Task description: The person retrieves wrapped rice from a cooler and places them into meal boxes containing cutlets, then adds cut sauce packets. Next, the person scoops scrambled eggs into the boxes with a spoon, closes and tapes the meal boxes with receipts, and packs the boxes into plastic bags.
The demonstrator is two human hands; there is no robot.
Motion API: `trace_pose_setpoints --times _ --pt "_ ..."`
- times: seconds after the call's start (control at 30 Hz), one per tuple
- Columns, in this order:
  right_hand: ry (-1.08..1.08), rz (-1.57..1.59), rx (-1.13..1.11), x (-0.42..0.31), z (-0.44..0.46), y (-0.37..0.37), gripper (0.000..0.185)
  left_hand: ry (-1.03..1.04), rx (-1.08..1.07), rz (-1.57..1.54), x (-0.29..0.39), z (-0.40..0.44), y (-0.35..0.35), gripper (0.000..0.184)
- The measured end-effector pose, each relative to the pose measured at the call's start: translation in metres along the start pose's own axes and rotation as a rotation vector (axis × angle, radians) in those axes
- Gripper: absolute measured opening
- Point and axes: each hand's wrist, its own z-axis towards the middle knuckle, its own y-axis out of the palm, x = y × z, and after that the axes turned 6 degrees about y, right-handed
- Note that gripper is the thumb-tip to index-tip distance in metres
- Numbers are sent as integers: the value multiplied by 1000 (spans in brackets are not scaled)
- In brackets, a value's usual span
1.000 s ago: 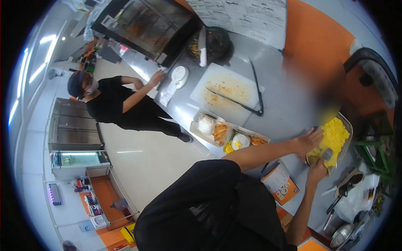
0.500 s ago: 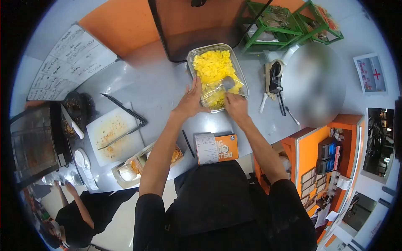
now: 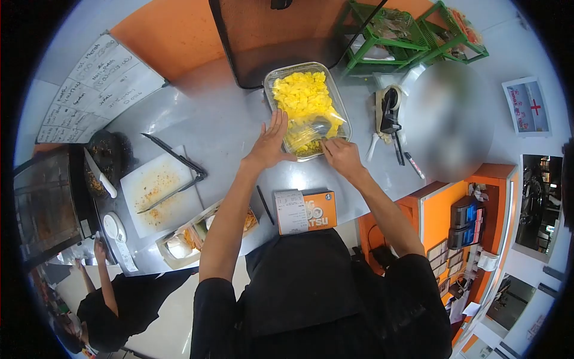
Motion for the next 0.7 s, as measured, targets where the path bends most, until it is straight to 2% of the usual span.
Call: trace_pose_setpoints --times 0.17,0.37,0.47,0.57,0.7 --pt "175 154 -134 -16 -1 15 9 5 -11 34 -2 -1 2 136" --pt "156 338 -326 -43 2 5 14 3 -22 29 -2 -1 1 136" --pt "173 421 -327 -40 1 -13 14 7 -15 20 -3 -1 3 135" --pt "98 445 -238 -30 6 -20 14 -1 -26 20 -2 -1 2 134" --pt "68 138 -190 -8 4 -14 12 -5 -24 27 -2 -1 3 134"
